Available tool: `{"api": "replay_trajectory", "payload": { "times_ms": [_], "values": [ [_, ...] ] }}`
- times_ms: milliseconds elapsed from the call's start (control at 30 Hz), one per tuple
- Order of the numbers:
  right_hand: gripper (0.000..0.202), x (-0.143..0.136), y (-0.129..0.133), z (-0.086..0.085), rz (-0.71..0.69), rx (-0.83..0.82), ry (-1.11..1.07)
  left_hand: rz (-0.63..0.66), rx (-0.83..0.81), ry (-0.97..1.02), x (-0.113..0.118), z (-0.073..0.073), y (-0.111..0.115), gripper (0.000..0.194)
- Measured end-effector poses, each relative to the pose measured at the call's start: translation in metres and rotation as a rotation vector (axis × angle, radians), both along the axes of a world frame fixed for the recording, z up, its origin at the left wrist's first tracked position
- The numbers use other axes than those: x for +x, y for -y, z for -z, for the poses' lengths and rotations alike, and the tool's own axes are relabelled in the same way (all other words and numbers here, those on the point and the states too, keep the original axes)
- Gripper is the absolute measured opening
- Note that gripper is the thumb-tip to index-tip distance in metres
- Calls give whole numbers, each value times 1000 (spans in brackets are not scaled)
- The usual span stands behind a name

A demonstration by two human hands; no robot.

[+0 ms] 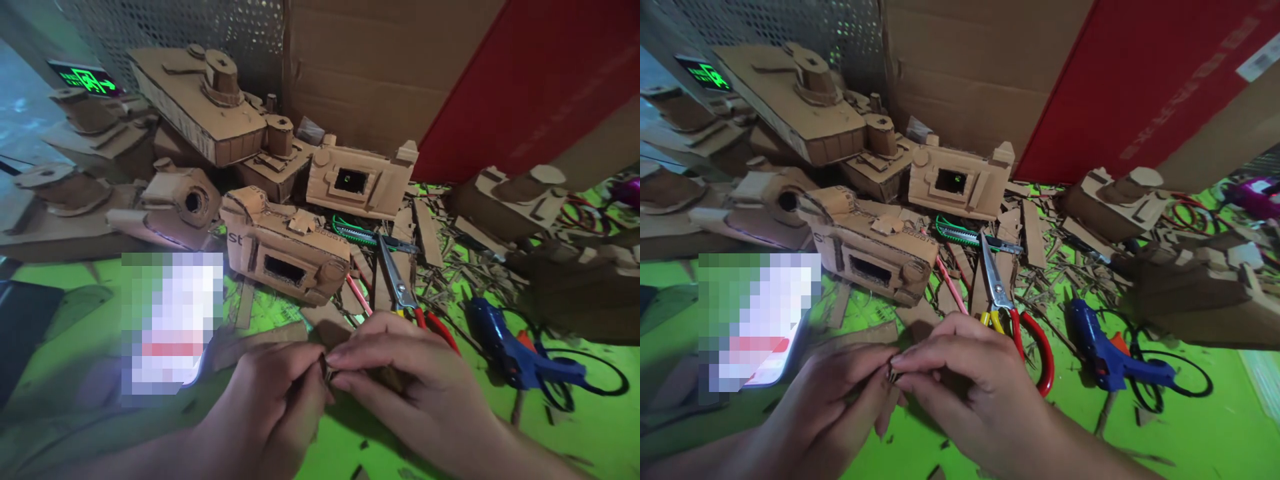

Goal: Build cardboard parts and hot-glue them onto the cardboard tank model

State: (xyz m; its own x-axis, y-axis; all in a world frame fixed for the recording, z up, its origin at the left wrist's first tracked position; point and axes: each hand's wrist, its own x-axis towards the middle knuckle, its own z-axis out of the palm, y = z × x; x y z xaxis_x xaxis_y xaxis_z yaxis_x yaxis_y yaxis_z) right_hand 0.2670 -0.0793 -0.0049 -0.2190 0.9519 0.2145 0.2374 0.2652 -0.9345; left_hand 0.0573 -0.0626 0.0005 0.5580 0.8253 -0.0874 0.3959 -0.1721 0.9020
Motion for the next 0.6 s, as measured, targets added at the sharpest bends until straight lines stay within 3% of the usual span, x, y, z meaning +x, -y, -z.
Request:
{"api": "replay_trajectory", "payload": {
  "times_ms": [100,233,433,600],
  "values": [
    [18,1,-1,0,-6,46,21,-20,-105,-7,1,3,2,36],
    [16,2,-5,-5,25,15,63,-91,-248,128,1,10,7,35],
    [19,2,-7,-8,60,-107,5,-219,-293,281,6,9,10,6],
    [11,2,-7,-12,65,-413,-163,-188,-124,270,-4,11,17,39]
  ]
}}
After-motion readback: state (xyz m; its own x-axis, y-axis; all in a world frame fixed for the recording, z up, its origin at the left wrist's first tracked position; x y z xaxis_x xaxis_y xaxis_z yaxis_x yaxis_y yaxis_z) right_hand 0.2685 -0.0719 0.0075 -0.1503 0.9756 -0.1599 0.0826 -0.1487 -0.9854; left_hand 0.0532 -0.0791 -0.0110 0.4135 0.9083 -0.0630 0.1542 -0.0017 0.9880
